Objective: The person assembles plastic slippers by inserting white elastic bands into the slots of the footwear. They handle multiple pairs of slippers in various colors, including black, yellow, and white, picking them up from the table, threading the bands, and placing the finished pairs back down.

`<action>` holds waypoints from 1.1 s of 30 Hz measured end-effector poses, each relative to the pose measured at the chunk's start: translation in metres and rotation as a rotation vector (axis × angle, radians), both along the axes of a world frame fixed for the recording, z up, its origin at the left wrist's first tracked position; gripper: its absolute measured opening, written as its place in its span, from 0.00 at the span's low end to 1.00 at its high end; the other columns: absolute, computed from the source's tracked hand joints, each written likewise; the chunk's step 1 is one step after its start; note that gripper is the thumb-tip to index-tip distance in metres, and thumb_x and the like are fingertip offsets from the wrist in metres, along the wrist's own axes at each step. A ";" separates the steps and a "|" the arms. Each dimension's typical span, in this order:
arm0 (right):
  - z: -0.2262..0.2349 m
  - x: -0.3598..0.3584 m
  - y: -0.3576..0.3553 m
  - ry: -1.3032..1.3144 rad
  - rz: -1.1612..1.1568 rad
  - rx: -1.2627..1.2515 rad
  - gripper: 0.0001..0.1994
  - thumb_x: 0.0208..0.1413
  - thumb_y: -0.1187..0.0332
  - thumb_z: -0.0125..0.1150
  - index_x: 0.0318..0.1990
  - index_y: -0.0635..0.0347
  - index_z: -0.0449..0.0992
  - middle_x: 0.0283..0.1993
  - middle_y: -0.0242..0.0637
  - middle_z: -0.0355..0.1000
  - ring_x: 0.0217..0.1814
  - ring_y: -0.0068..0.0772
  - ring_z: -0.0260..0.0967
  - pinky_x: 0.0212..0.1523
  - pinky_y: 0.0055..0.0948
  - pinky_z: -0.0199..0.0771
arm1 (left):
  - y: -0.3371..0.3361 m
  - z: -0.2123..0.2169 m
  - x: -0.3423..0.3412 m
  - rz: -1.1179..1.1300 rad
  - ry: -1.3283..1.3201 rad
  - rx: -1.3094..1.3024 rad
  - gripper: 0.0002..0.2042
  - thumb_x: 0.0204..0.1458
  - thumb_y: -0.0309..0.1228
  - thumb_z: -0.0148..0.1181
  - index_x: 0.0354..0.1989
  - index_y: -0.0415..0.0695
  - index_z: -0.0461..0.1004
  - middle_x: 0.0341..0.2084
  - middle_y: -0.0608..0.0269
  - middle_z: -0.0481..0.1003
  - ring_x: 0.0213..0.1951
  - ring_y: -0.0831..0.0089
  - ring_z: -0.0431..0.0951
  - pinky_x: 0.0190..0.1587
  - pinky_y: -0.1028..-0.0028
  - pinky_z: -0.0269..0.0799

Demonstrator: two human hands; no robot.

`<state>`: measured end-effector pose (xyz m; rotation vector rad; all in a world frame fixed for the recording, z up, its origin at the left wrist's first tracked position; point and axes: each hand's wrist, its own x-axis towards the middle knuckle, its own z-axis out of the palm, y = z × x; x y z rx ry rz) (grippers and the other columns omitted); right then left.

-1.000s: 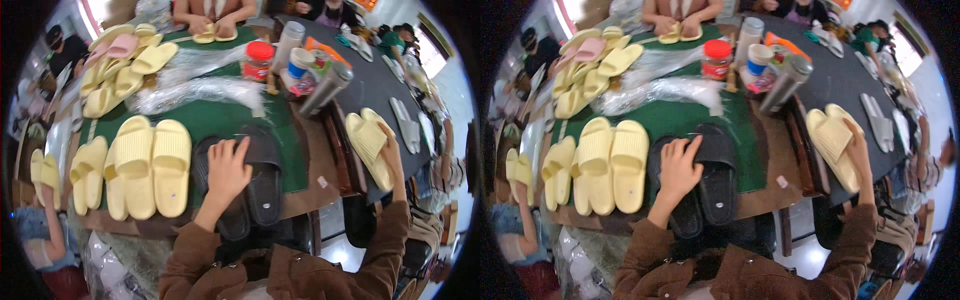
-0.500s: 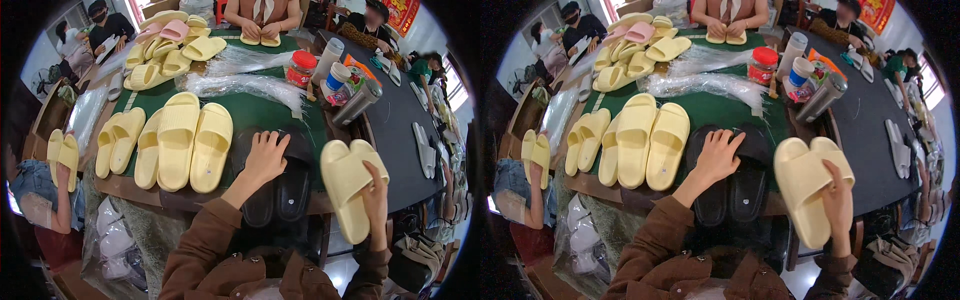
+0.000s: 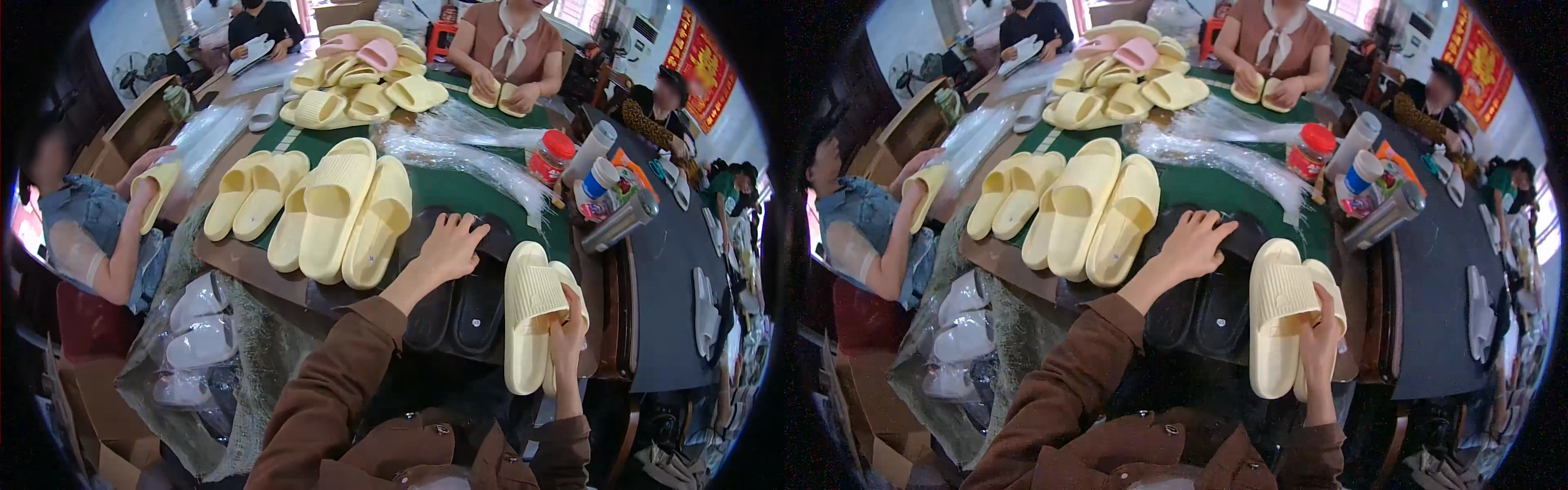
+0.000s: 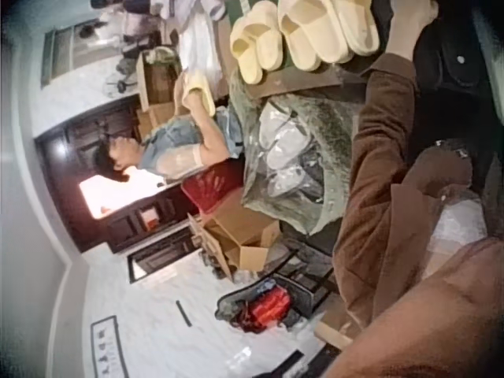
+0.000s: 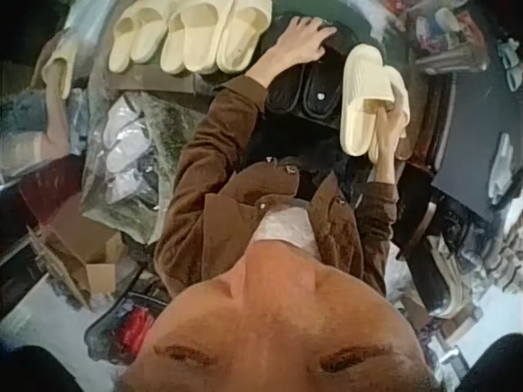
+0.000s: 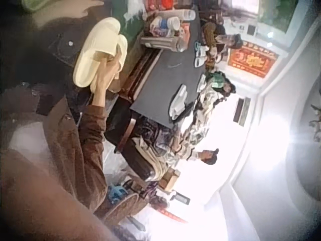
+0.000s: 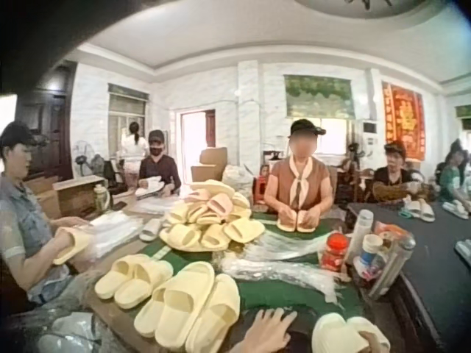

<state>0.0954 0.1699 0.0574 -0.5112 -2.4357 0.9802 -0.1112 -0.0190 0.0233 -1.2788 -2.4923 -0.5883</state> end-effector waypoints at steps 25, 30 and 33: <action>-0.044 -0.050 -0.009 -0.050 -0.031 0.338 0.25 0.48 0.72 0.58 0.57 0.45 0.66 0.27 0.49 0.74 0.29 0.53 0.73 0.30 0.50 0.70 | -0.068 0.131 0.032 -0.299 -0.206 0.237 0.26 0.56 0.37 0.56 0.62 0.43 0.63 0.58 0.48 0.66 0.62 0.55 0.64 0.65 0.61 0.55; -0.036 -0.048 -0.025 -0.118 -0.079 0.341 0.25 0.48 0.72 0.59 0.57 0.46 0.66 0.26 0.47 0.74 0.28 0.51 0.73 0.30 0.48 0.70 | -0.051 0.222 0.144 -1.136 -1.114 0.830 0.24 0.61 0.39 0.44 0.60 0.32 0.64 0.54 0.52 0.70 0.57 0.59 0.70 0.61 0.66 0.61; -0.045 -0.049 -0.010 -0.035 -0.022 0.318 0.25 0.48 0.72 0.59 0.57 0.46 0.66 0.25 0.46 0.73 0.28 0.51 0.73 0.30 0.48 0.69 | -0.045 0.229 0.181 -1.421 -1.305 0.905 0.27 0.61 0.41 0.44 0.60 0.31 0.62 0.54 0.48 0.69 0.57 0.56 0.69 0.61 0.64 0.61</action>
